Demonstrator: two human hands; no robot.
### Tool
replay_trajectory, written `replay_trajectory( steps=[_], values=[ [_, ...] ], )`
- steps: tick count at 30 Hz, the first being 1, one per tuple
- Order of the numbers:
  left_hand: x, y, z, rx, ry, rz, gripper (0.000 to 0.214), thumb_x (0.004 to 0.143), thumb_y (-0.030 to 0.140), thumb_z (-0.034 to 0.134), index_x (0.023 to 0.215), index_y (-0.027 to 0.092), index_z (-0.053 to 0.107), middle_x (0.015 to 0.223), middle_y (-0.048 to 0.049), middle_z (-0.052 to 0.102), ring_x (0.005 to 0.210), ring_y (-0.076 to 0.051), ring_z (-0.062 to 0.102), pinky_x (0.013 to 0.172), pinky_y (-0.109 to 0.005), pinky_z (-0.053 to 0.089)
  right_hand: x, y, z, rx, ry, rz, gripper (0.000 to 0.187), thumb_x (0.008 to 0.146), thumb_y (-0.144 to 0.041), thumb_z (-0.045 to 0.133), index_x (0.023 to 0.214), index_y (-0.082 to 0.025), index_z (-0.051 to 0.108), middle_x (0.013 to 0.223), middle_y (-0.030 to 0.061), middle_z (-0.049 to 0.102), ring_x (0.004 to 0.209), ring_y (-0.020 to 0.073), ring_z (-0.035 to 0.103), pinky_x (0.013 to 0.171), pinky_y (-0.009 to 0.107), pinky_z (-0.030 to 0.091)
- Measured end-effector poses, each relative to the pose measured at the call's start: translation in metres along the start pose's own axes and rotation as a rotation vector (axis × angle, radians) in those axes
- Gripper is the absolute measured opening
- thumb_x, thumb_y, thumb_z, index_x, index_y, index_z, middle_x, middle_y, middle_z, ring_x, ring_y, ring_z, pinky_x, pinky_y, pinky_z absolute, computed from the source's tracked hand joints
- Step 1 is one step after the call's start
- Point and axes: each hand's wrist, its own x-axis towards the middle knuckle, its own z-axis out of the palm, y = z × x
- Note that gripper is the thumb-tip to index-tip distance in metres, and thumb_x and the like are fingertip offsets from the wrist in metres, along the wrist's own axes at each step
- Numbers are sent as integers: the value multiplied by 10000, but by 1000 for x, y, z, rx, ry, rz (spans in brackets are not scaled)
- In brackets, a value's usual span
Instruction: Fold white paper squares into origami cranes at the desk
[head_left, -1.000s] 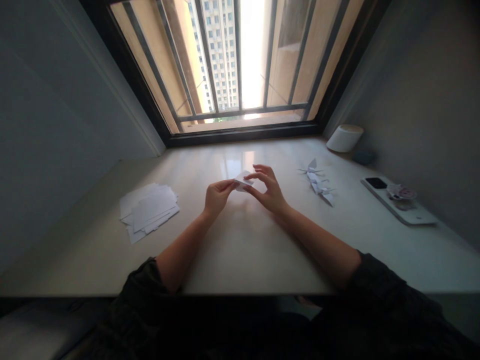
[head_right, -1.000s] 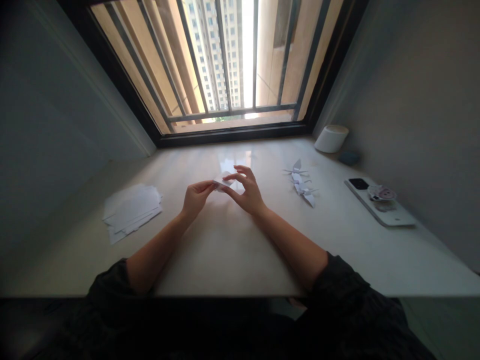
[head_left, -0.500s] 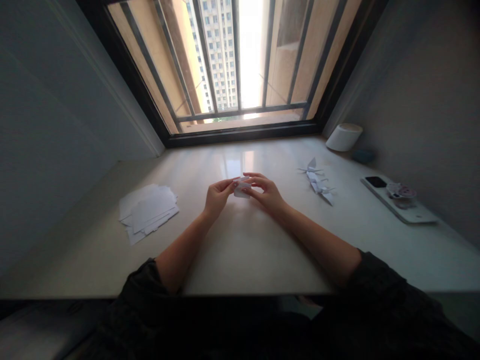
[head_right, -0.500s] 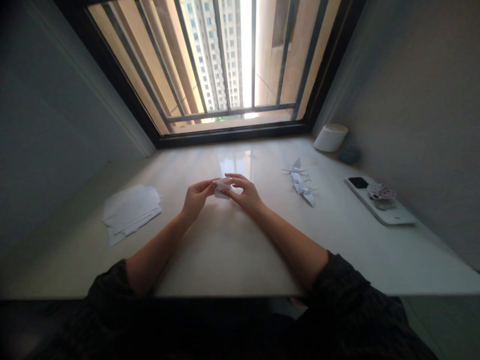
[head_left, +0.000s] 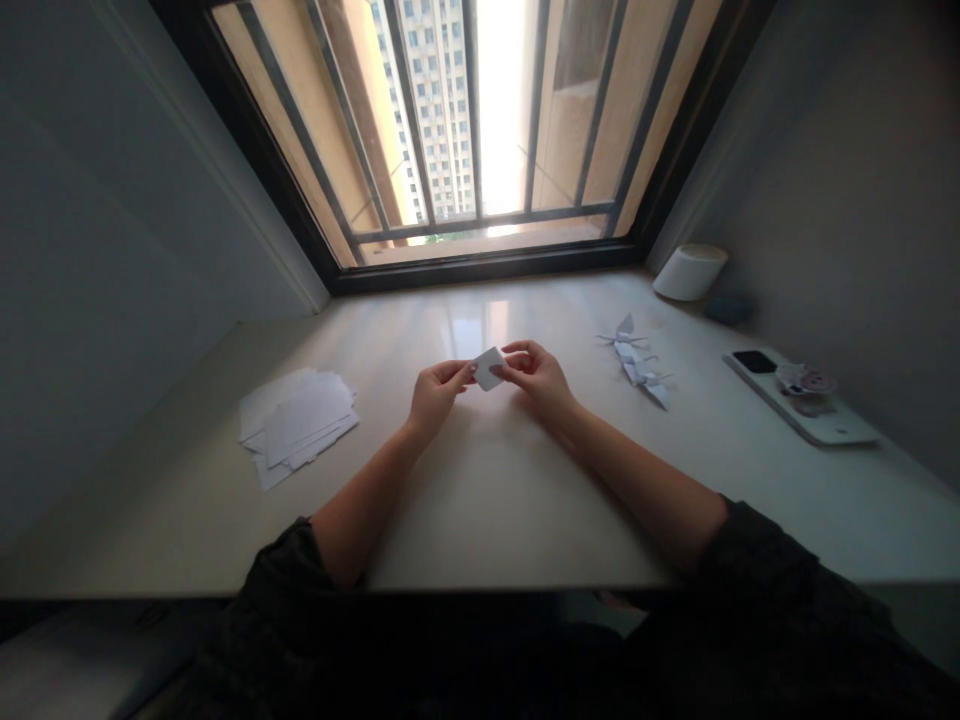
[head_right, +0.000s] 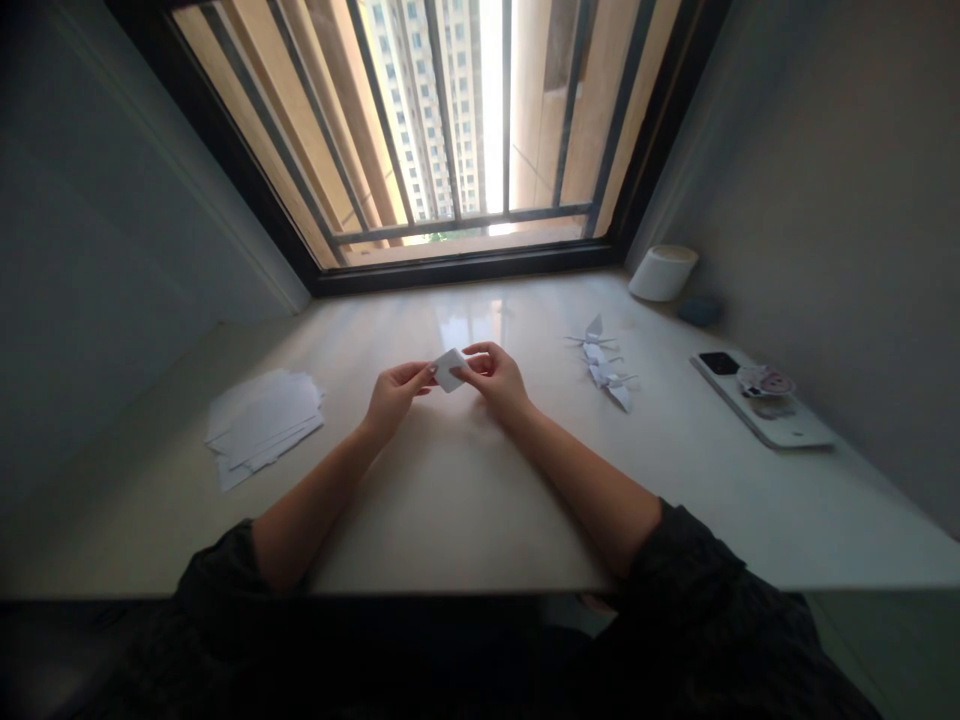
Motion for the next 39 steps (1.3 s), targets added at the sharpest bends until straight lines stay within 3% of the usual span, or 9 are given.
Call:
replay_trajectory(
  steps=[7,18,39],
  values=[
    [-3,1,1,48,-156,-41,419,713,516,716,925,156,738,878,-100,743,780,-208,695,680,-285,482,1,-2,-1,19,13,-16,459,580,-453,823,939,-219,657,778,15,709,710,174,647,710,330,502],
    [-3,-5,4,26,-143,-65,443,704,507,731,965,150,716,848,-91,744,736,-186,698,672,-264,489,-1,-1,-2,-191,41,-53,485,655,-506,752,1027,-195,742,772,40,717,718,192,615,657,334,489],
    [-4,-4,6,-3,-160,-63,372,689,468,752,850,134,723,806,-78,740,684,-175,692,671,-268,496,0,0,-2,-118,15,-38,410,655,-437,768,992,-204,753,846,52,737,748,205,640,685,353,510]
  ],
)
